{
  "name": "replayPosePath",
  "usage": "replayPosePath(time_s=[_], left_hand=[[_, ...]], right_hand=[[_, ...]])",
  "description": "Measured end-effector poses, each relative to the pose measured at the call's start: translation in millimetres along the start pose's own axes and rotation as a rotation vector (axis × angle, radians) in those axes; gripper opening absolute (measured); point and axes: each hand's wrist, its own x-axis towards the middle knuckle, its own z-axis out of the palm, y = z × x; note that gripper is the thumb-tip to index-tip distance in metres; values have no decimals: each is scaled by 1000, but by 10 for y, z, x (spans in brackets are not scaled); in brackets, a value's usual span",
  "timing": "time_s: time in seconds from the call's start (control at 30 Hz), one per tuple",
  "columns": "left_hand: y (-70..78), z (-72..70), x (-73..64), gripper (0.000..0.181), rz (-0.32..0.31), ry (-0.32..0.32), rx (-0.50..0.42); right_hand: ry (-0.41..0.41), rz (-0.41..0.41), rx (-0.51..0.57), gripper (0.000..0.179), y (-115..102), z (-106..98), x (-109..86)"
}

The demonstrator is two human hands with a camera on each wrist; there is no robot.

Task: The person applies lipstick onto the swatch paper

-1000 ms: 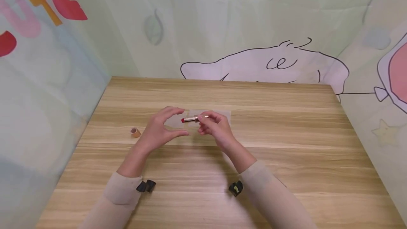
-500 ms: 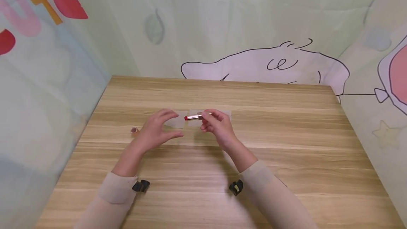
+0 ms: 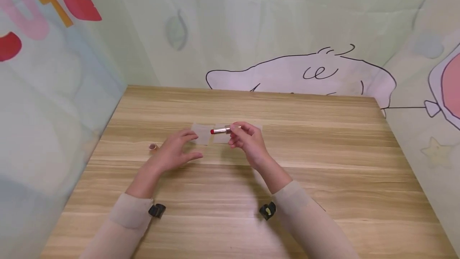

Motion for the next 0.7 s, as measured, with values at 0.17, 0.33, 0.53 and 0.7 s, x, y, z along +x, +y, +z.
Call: replayPosePath(time_s=[0.17, 0.33, 0.53, 0.7], left_hand=[[-49, 18, -5, 62, -56, -57, 10], [-67, 46, 3, 63, -80, -92, 21], [-49, 60, 1, 69, -84, -104, 62], [-42, 75, -4, 72, -67, -115, 81]], right_hand=[[8, 1, 2, 17, 11, 11, 11], [25, 9, 5, 17, 16, 15, 18], [27, 19, -14, 14, 15, 20, 22], [38, 22, -8, 14, 20, 24, 31]])
